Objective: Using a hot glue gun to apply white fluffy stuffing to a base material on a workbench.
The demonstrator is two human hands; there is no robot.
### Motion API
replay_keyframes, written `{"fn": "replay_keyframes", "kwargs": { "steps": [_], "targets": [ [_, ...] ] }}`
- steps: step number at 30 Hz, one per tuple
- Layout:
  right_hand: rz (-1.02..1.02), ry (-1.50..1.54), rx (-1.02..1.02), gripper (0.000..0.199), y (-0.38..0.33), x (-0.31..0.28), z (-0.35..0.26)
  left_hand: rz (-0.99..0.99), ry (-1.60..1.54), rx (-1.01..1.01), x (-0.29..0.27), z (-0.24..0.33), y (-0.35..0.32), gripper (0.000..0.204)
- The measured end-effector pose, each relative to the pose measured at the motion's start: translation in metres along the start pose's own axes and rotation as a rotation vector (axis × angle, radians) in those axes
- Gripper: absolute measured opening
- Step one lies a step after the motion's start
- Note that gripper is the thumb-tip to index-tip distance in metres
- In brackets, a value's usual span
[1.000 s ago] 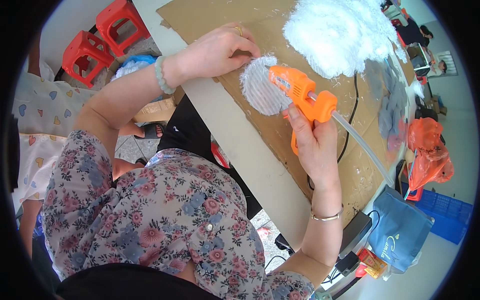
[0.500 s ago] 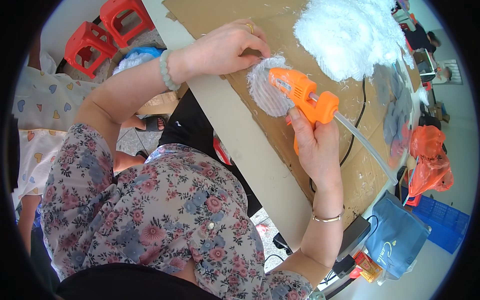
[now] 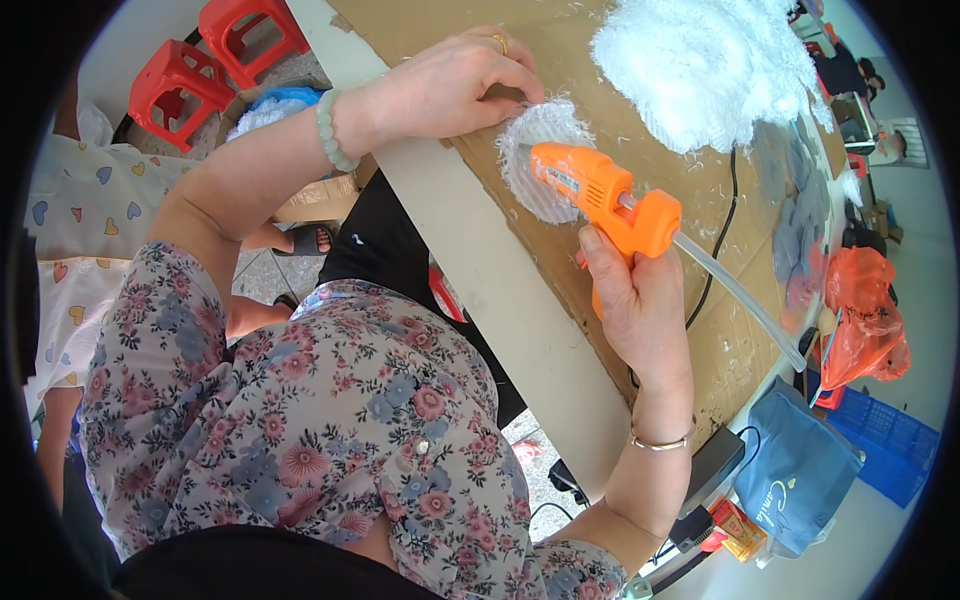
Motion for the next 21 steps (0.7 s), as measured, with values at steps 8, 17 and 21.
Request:
{"fn": "replay_keyframes", "kwargs": {
  "steps": [8, 17, 21],
  "targets": [
    [-0.052, 0.012, 0.048, 0.028, -0.011, -0.003, 0.0, 0.022, -0.029, 0.027, -0.001, -0.001, -0.001, 0.017],
    [0.16, 0.443, 0.154, 0.031, -0.014, -0.029, 0.014, 0.041, -0.096, 0.052, -0.004, 0.007, 0.001, 0.013],
    [0.284, 0.646, 0.161, 0.03, -0.009, -0.04, 0.025, 0.018, -0.089, 0.089, -0.001, 0.013, 0.003, 0.013]
  ]
}}
Point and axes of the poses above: each hand's wrist, its own y-axis towards the middle knuckle, its own x-axis out of the palm, z = x × y, the point moved 9 cm from there along y, towards the middle knuckle, and after that the axes turned 10 degrees about z, right-handed, at the moved point
